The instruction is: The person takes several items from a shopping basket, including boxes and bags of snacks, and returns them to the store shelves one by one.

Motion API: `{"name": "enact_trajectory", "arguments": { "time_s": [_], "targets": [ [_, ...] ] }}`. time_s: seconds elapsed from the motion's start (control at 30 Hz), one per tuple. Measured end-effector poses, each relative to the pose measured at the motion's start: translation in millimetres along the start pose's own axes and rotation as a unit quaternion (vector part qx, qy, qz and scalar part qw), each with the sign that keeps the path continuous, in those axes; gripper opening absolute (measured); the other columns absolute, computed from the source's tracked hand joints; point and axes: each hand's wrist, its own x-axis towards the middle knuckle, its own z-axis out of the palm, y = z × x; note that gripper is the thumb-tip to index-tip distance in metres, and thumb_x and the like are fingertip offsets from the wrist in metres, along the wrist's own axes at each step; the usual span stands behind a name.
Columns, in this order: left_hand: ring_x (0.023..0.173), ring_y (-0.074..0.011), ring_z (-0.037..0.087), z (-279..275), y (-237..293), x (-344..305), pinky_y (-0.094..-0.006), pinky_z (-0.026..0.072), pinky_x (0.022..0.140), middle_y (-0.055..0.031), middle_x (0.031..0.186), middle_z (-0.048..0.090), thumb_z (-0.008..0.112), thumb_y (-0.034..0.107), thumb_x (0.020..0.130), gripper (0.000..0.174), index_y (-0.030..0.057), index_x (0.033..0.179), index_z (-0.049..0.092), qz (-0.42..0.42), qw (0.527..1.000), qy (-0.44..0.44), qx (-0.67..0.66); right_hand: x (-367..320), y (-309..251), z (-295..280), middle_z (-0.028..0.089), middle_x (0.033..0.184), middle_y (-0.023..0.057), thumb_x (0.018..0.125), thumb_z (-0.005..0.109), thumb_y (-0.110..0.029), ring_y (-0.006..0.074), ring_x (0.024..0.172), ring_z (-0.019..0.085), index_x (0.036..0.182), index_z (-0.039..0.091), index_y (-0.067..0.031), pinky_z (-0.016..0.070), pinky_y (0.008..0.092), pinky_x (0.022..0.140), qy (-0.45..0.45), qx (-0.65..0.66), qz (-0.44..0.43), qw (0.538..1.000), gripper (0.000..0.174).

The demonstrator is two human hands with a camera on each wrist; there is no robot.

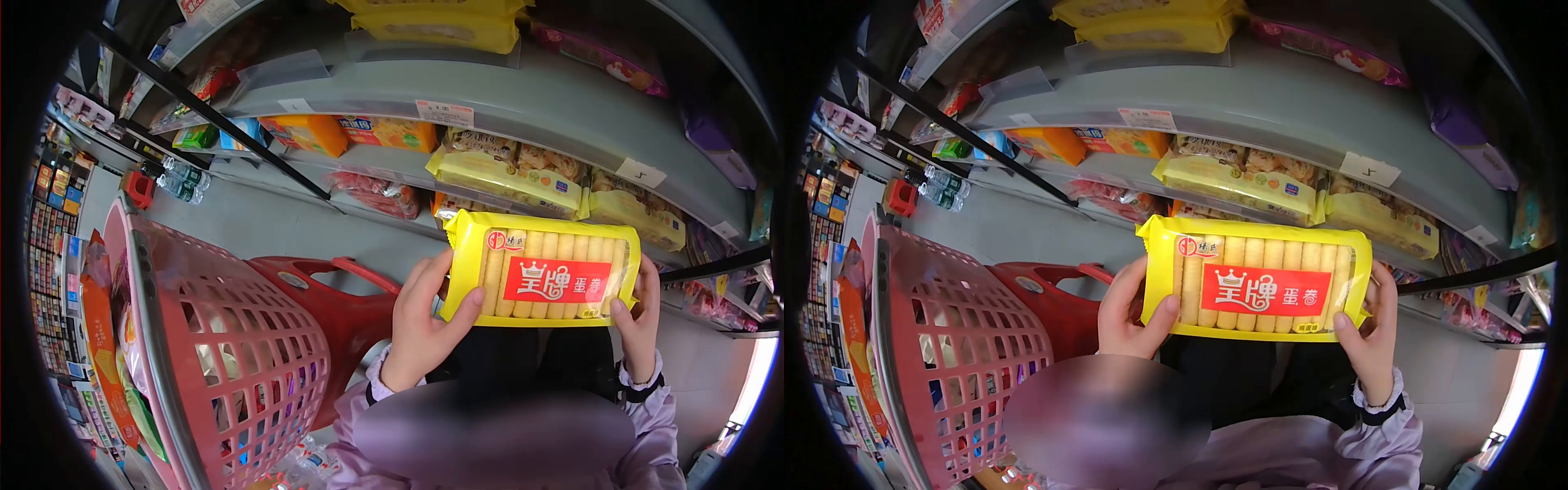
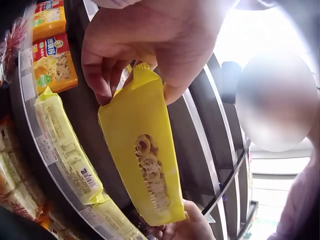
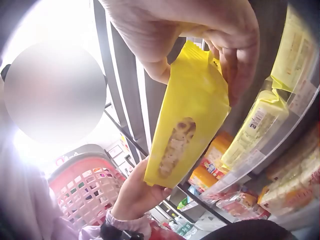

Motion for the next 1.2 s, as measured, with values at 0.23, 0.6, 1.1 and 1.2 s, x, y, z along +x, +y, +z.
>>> {"name": "enact_trajectory", "arguments": {
  "time_s": [0.23, 0.6, 1.1, 1.2],
  "targets": [
    [0.089, -0.0238, 0.052, -14, 17, 4, -0.0301, 0.0400, 0.079, -0.0149, 0.098, 0.053, 0.060, 0.009, 0.077, 0.041, -0.0050, 0.114, 0.047, 0.095, 0.992, 0.084, 0.026, 1, -31, 6, 0.041, 0.125, 0.0151, 0.074, 0.062, -0.013, 0.0215, 0.116, 0.042, 0.131, 0.021, 0.0005, 0.0334, 0.0319, 0.096, 0.007, 0.006, -0.049, 0.999, 0.072],
    [0.106, -0.0168, 0.046, -26, 61, 69, -0.0276, 0.0333, 0.092, -0.0111, 0.116, 0.048, 0.049, 0.011, 0.087, 0.037, -0.0061, 0.119, 0.043, 0.165, 0.977, 0.113, -0.080, 51, -94, 10, 0.044, 0.117, 0.0134, 0.077, 0.060, -0.007, 0.0190, 0.109, 0.045, 0.128, 0.024, 0.0002, 0.0359, 0.0324, 0.092, 0.024, 0.004, -0.202, 0.979, 0.063],
    [0.096, -0.0137, 0.053, -60, 38, 169, -0.0259, 0.0422, 0.084, -0.0101, 0.108, 0.054, 0.053, 0.002, 0.084, 0.038, -0.0050, 0.120, 0.043, 0.195, 0.965, 0.127, -0.118, 151, -95, 50, 0.043, 0.123, 0.0190, 0.077, 0.058, -0.006, 0.0258, 0.118, 0.040, 0.128, 0.028, 0.0019, 0.0353, 0.0329, 0.093, 0.001, -0.032, -0.287, 0.957, 0.059],
    [0.096, -0.0186, 0.054, -61, 25, 184, -0.0288, 0.0423, 0.085, -0.0139, 0.105, 0.056, 0.051, -0.001, 0.081, 0.036, -0.0065, 0.117, 0.044, 0.194, 0.961, 0.189, -0.048, 156, -91, 61, 0.043, 0.118, 0.0236, 0.073, 0.058, -0.009, 0.0327, 0.113, 0.042, 0.121, 0.035, 0.0069, 0.0341, 0.0353, 0.094, 0.024, -0.116, -0.324, 0.939, 0.055]
  ]
}}
